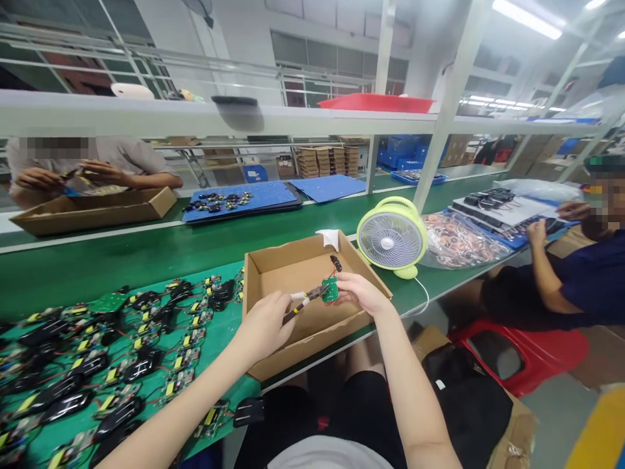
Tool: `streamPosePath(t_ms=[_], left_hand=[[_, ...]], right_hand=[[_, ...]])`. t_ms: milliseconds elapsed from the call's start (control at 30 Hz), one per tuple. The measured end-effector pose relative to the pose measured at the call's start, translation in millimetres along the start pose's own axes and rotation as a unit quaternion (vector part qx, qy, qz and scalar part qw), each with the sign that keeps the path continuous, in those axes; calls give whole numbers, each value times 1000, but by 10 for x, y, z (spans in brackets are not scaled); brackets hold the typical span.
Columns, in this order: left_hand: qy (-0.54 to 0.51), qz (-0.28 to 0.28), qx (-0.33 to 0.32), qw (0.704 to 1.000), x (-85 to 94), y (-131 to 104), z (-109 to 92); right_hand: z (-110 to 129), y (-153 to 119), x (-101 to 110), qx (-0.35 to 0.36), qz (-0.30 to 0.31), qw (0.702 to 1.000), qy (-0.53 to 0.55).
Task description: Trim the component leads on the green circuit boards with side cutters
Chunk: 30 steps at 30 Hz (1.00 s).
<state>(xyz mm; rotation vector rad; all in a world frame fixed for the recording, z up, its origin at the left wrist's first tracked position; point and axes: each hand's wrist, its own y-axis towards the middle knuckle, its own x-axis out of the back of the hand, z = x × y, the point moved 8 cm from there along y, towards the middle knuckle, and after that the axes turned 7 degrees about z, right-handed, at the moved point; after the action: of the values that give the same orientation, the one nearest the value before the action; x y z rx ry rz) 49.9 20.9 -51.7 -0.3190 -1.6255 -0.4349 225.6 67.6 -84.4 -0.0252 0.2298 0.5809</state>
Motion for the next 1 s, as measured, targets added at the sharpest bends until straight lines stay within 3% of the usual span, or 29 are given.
streamPosePath(t_ms=[400,800,1000], left_hand=[[-17,11,8,1000,-55,-4,31],[-52,22,15,998,-74,-30,41],[-9,-58,-25,998,13,-59,-19]], right_hand=[[51,-61,-24,2,-20,999,-37],[41,-104,-101,-2,27,997,-69],[19,-128,-78,-27,21,997,-70]])
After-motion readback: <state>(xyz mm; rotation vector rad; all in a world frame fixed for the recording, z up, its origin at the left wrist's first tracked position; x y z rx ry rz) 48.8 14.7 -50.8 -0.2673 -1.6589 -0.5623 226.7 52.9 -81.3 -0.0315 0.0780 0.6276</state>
